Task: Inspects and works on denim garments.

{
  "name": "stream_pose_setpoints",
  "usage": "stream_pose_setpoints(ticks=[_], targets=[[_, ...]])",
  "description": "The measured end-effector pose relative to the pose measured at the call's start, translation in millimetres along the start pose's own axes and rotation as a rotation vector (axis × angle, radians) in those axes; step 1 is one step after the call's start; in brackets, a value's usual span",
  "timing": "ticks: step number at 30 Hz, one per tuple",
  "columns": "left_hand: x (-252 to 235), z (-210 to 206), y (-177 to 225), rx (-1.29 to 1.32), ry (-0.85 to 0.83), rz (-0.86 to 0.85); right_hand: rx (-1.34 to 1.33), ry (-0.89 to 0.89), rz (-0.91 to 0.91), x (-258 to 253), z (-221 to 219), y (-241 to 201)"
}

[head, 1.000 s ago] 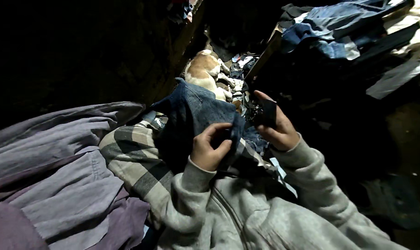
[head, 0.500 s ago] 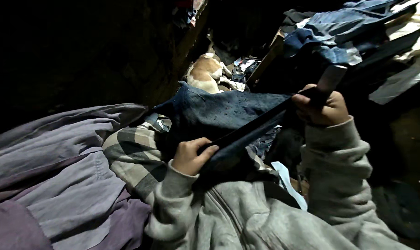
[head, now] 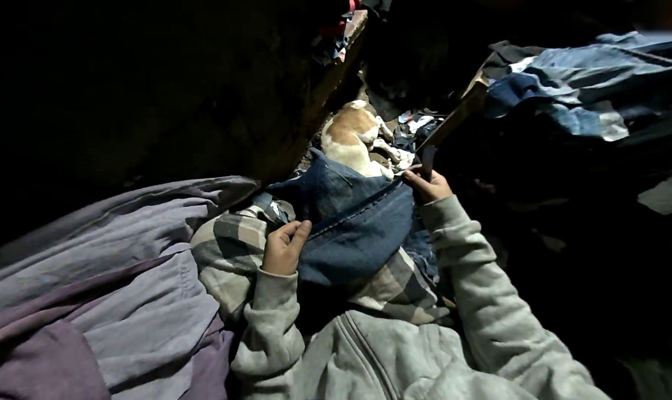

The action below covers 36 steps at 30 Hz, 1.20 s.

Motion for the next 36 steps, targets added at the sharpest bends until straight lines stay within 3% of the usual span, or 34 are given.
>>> stream_pose_setpoints(ticks=[6, 12, 18, 25, 32, 36], targets=[[-1, 2, -6, -0.102, -0.050, -0.047, 0.306, -0.007, 0.181, 26, 5, -9], [4, 4, -4, -0.102, -0.045, -0.061, 0.409, -0.508, 0.599, 91, -9, -34], [18, 22, -5, -0.057, 0.000, -0.084, 0.466, -0.617, 0.650, 98, -17, -37], [27, 38, -10, 0.055, -0.049, -0.047, 0.385, -0.489, 0.739, 94, -21, -22], [32, 47, -24, 0.132, -0.085, -0.049, 0.197, -0.358, 0.556, 87, -4, -15], [34, 46, -21, 0.138, -0.054, -0.033, 0.170, -0.479, 0.572, 91, 3, -20]])
Point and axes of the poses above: each hand's wrist, its own x-axis away from the middle knuckle, its own z-axis out of the back of the hand, y = z × x, the point moved 2 cm from there along -x, towards the middle knuckle, and after that the axes turned 11 degrees about z, right-handed, at the moved point
